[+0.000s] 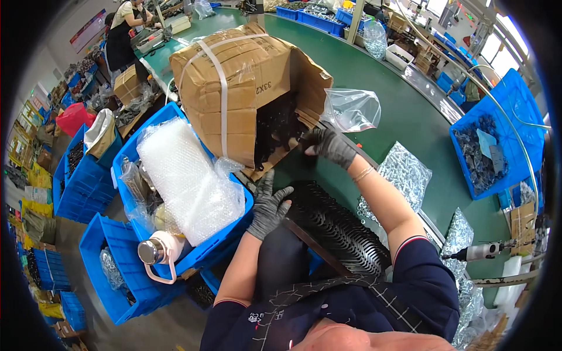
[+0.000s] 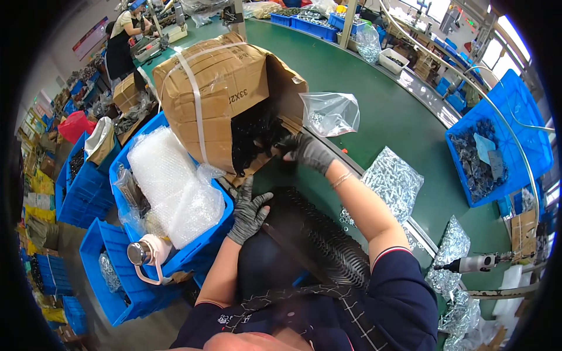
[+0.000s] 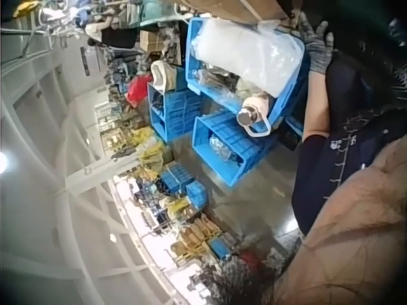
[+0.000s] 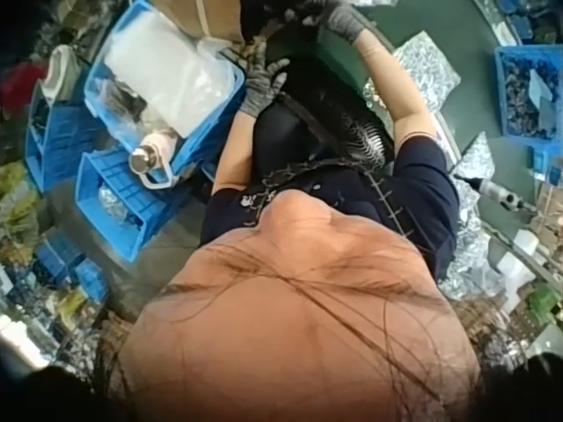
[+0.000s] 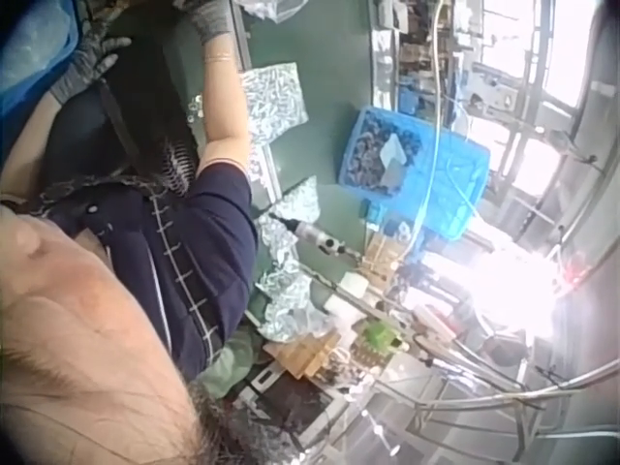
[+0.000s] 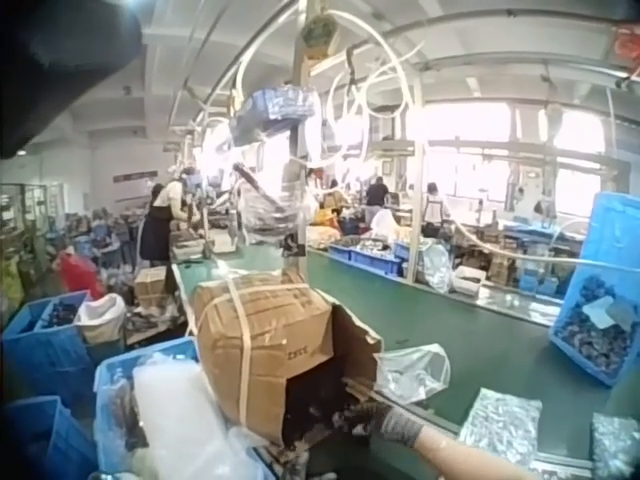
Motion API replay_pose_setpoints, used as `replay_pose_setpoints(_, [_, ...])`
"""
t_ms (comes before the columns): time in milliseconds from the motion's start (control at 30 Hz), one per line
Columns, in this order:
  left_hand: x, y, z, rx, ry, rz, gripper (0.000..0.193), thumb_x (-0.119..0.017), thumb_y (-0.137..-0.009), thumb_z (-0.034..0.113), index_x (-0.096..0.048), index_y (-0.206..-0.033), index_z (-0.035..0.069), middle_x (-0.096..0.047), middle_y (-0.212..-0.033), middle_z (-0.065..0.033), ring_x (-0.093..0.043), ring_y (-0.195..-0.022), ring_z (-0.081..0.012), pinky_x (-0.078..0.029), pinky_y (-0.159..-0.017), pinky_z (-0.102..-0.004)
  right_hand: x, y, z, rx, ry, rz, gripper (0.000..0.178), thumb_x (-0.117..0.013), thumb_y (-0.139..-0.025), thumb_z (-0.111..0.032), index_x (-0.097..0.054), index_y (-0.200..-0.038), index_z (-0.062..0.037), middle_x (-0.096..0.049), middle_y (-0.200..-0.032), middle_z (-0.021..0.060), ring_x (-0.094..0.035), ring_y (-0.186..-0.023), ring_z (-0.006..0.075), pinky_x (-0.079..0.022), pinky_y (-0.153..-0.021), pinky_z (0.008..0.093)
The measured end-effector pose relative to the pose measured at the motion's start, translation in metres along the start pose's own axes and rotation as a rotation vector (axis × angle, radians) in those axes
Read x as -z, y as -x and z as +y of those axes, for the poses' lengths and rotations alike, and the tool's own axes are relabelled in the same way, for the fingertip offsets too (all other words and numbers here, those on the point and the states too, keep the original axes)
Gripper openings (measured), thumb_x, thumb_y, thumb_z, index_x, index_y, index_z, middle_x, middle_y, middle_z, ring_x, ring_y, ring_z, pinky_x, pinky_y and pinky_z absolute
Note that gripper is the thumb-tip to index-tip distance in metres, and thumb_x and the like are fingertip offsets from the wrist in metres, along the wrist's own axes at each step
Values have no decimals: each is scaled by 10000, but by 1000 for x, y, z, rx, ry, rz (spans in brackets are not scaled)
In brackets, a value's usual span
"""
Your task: Assembling hardware components using an electric screwdriver and packaging parts into a box.
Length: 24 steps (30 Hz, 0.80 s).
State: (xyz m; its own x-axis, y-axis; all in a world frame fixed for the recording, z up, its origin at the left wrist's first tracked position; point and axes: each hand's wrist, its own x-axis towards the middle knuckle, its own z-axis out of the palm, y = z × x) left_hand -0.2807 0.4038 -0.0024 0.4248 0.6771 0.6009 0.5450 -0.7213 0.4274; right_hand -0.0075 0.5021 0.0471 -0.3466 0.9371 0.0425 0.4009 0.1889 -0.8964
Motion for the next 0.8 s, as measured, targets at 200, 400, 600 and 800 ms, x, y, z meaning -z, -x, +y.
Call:
replay_pose_setpoints(200, [4,10,-10,-32,112,-109,343,-625,-849,257,-672,-1167,139,-583,-1276,-120,-513,-1203,-289,-295,-1084,-450,-35,20,-44,228,47,-335,289,-646,-775,8,-656,-1060,-40,-683,-976,82,-624,-930,167,-486,-848,297])
replay_pose_setpoints(400, [4,10,-7,-17,146,-85,395,-623,-833,255,-637,-1212,145,-596,-1247,-109,-538,-1161,-277,-317,-1062,-465,-38,-34,-21,170,7,-323,299,-633,-819,-89,-654,-1118,-82,-687,-963,92,-644,-932,219,-489,-831,319])
replay_pose_setpoints(600, [6,14,-10,-9,53,-167,414,-615,-823,257,-631,-1218,134,-616,-1195,-101,-557,-1120,-273,-325,-1053,-469,-126,-90,-51,-363,949,240,362,-600,-854,-306,-654,-1136,-86,-676,-1067,164,-636,-1037,303,-500,-862,443])
replay_pose_setpoints(800, [0,6,-7,-43,75,-151,417,-612,-825,258,-630,-1223,139,-618,-1185,-98,-558,-1115,-271,-330,-1049,-464,-97,-88,13,-174,843,335,374,-604,-876,-345,-653,-1096,-47,-663,-1059,200,-645,-995,317,-516,-815,509])
